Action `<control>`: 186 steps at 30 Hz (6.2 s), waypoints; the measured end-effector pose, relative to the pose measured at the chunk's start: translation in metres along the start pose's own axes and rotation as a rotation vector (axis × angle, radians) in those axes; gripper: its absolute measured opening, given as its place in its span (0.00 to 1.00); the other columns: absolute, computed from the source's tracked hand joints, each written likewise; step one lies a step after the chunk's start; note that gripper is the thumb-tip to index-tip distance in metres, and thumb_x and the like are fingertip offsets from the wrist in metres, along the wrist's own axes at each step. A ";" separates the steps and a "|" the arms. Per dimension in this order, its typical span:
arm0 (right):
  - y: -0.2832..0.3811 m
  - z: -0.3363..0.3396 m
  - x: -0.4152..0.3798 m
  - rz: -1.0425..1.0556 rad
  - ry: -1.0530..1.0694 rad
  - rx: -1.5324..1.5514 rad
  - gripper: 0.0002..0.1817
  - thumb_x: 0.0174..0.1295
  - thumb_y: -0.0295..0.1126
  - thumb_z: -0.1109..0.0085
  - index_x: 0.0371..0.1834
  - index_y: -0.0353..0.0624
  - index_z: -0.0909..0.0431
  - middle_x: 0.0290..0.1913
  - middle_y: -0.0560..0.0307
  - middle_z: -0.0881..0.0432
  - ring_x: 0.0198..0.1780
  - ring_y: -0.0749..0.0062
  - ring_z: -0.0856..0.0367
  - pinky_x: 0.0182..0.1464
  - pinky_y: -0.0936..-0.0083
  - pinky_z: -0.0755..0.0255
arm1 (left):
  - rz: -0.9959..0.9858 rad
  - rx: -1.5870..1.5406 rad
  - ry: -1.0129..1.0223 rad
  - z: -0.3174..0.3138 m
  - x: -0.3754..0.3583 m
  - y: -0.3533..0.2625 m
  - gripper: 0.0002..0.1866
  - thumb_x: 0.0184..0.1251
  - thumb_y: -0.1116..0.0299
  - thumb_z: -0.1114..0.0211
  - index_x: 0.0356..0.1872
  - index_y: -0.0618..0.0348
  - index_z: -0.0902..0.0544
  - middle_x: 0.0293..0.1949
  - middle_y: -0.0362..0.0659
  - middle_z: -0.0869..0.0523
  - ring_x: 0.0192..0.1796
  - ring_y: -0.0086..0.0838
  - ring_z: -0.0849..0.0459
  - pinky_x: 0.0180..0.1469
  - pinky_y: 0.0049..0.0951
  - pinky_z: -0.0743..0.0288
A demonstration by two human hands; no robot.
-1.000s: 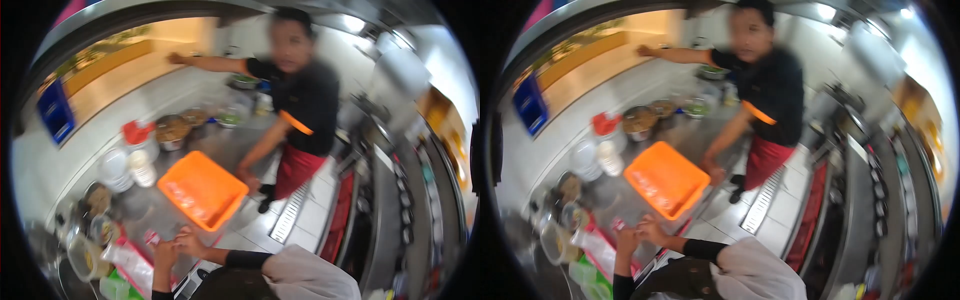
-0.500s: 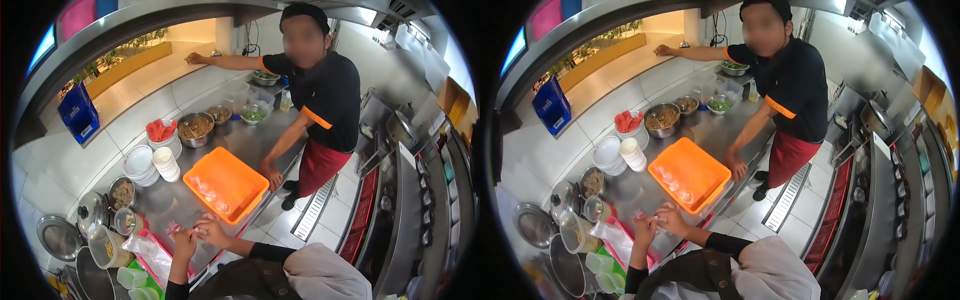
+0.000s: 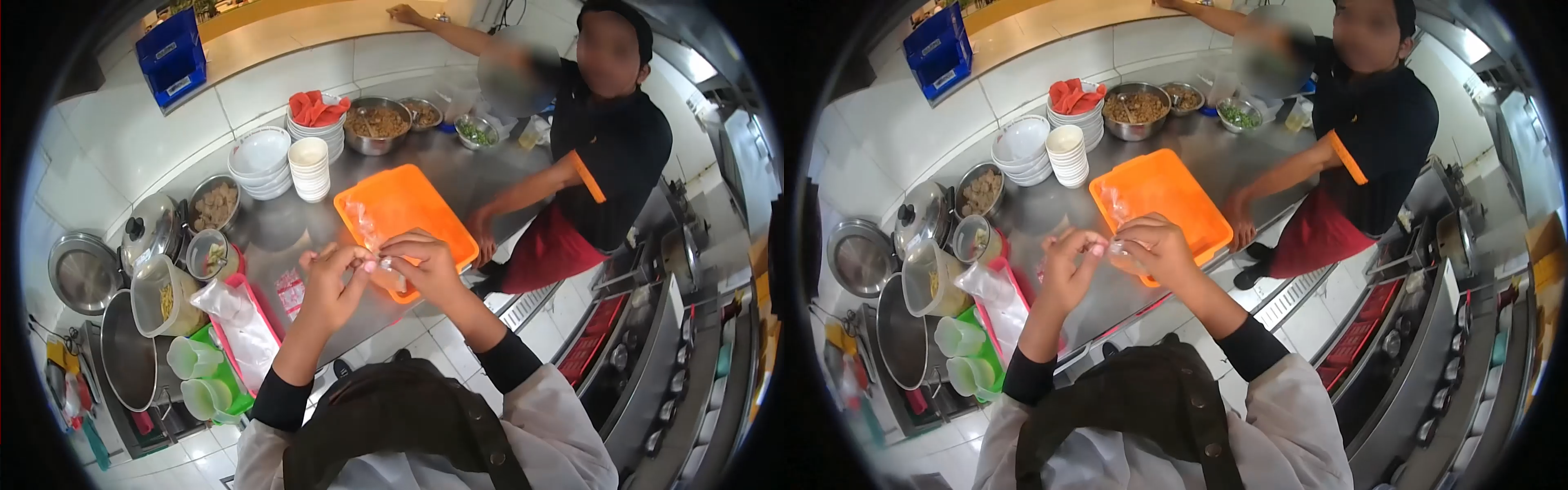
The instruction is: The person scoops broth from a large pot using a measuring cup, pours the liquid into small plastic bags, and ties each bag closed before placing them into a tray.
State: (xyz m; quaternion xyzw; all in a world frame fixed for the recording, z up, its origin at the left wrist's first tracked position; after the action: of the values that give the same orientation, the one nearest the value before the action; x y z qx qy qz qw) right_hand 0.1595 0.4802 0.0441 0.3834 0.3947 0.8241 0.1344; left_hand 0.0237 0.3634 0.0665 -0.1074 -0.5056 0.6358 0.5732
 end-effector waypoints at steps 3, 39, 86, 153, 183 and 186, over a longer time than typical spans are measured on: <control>-0.017 0.019 -0.002 -0.065 0.057 -0.136 0.06 0.52 0.22 0.36 0.33 0.36 0.17 0.36 0.53 0.15 0.40 0.59 0.18 0.45 0.69 0.25 | 0.073 0.011 -0.049 0.002 -0.009 0.012 0.05 0.66 0.66 0.38 0.35 0.53 0.16 0.28 0.32 0.21 0.34 0.23 0.25 0.54 0.36 0.50; -0.066 0.047 0.002 -0.191 -0.162 -0.240 0.11 0.49 0.22 0.33 0.37 0.38 0.17 0.37 0.49 0.16 0.40 0.61 0.18 0.45 0.69 0.27 | 0.336 0.155 -0.416 -0.035 -0.038 0.104 0.14 0.57 0.75 0.37 0.46 0.57 0.17 0.34 0.41 0.15 0.40 0.28 0.18 0.53 0.43 0.36; 0.039 -0.045 -0.039 -0.455 0.156 0.335 0.09 0.49 0.13 0.44 0.31 0.35 0.17 0.50 0.51 0.19 0.45 0.73 0.20 0.45 0.77 0.27 | -0.151 0.370 -0.194 -0.006 -0.070 0.033 0.28 0.36 0.68 0.29 0.44 0.62 0.29 0.41 0.49 0.26 0.45 0.45 0.29 0.48 0.42 0.41; -0.177 -0.231 -0.022 -0.811 -0.022 0.417 0.17 0.66 0.43 0.44 0.45 0.39 0.22 0.38 0.55 0.20 0.43 0.67 0.22 0.48 0.72 0.29 | 0.559 -0.127 -0.446 0.086 -0.137 0.085 0.11 0.65 0.70 0.35 0.38 0.72 0.15 0.30 0.47 0.11 0.36 0.23 0.13 0.40 0.23 0.22; 0.003 -0.055 -0.066 -0.685 0.258 0.445 0.11 0.54 0.28 0.29 0.20 0.36 0.21 0.20 0.63 0.21 0.21 0.87 0.28 0.22 0.84 0.37 | 0.208 -0.027 -0.218 0.021 -0.099 0.014 0.21 0.46 0.64 0.20 0.36 0.64 0.20 0.30 0.40 0.18 0.33 0.24 0.21 0.38 0.24 0.27; -0.008 -0.073 -0.092 -0.637 0.134 0.499 0.16 0.53 0.30 0.28 0.16 0.40 0.28 0.18 0.67 0.26 0.23 0.91 0.33 0.22 0.85 0.40 | 0.387 -0.254 -0.016 -0.014 -0.112 0.024 0.17 0.52 0.65 0.23 0.36 0.65 0.20 0.30 0.37 0.18 0.30 0.18 0.23 0.34 0.20 0.29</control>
State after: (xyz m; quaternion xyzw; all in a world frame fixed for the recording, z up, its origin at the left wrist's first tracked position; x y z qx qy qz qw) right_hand 0.1670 0.3971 -0.0395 0.2082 0.6893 0.6434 0.2599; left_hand 0.0545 0.2812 -0.0083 -0.2686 -0.5560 0.6661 0.4184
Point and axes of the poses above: each hand's wrist, its own x-axis towards the middle knuckle, its own z-axis out of the back of the hand, y = z × x, the point moved 3 cm from there along x, towards the middle knuckle
